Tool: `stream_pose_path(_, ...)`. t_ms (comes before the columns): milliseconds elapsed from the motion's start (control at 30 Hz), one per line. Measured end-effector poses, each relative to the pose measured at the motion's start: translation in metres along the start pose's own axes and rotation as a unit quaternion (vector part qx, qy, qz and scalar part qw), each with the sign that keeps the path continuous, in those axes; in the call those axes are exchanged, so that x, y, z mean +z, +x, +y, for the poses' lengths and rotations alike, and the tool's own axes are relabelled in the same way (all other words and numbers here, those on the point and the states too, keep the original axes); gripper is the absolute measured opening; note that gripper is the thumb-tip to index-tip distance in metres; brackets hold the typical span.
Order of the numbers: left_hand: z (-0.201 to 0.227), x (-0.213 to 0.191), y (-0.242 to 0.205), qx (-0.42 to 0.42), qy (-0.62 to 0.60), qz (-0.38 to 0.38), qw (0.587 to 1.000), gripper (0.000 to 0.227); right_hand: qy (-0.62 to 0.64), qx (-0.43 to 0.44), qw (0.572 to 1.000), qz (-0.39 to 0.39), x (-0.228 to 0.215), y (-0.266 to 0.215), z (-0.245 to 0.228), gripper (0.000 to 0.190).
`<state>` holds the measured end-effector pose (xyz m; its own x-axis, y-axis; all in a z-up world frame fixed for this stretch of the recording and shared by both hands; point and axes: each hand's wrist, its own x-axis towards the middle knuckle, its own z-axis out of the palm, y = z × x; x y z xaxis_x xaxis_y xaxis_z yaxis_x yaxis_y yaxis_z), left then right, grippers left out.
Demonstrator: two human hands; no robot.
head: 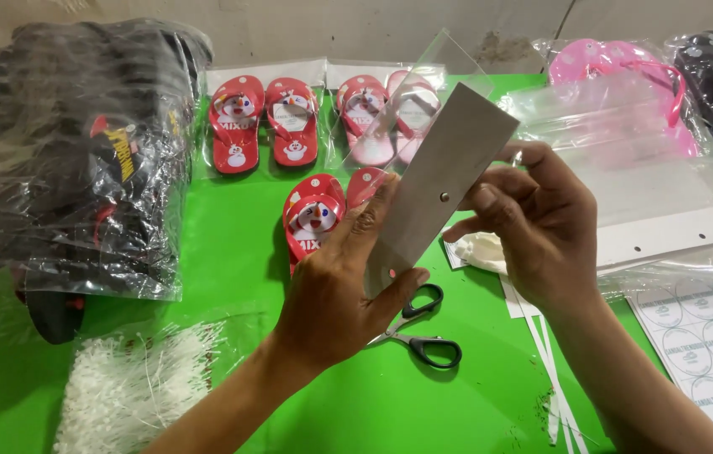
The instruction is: The person uses scissors to trim excess red plastic material from the sole of a red flip-flop. They then wipe the flip-flop with a white cloth and place it next to a matching pair. Finally, the person handles a clear plastic bag and a white paper tag.
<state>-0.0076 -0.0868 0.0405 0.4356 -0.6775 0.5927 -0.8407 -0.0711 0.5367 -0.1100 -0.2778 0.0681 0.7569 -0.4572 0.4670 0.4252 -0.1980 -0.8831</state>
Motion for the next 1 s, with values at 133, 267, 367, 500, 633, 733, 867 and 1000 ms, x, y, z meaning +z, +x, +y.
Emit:
stream_pose_path(133,0.001,0.0,0.001,0.004,-0.063,-0.001,0.998,0.076,0.039,0.014,0.997,-0.063,0.001,0.0,0.0,0.028)
stream_pose_path(267,-0.002,-0.002,0.002,0.015,-0.097,-0.002,0.995,0.077,0.014,0.013,0.998,-0.068,0.0,0.001,0.0,0.027)
stream_pose_path(367,-0.004,-0.003,0.004,0.026,-0.09,-0.004,0.996,0.075,0.026,0.013,0.997,-0.069,-0.002,-0.001,0.006,0.022)
stream_pose_path(500,-0.011,0.002,0.0,0.0,-0.062,0.004,0.998,0.066,-0.045,-0.011,0.997,-0.065,0.006,-0.002,0.016,0.033)
stream_pose_path(633,-0.024,0.005,0.0,0.047,0.089,0.067,0.993,0.054,-0.127,-0.039,0.99,-0.042,0.011,-0.008,0.028,0.014)
stream_pose_path(733,-0.03,-0.005,0.002,0.082,0.223,0.118,0.964,0.044,-0.246,-0.066,0.967,-0.002,0.01,-0.008,0.031,0.014)
stream_pose_path(867,-0.03,-0.034,0.004,0.091,0.386,0.182,0.9,0.047,-0.343,-0.066,0.934,0.076,0.006,-0.001,0.028,0.028)
stream_pose_path(1000,-0.031,-0.037,-0.002,0.073,0.4,0.176,0.896,0.046,-0.35,-0.08,0.929,0.085,0.014,-0.003,0.03,0.036)
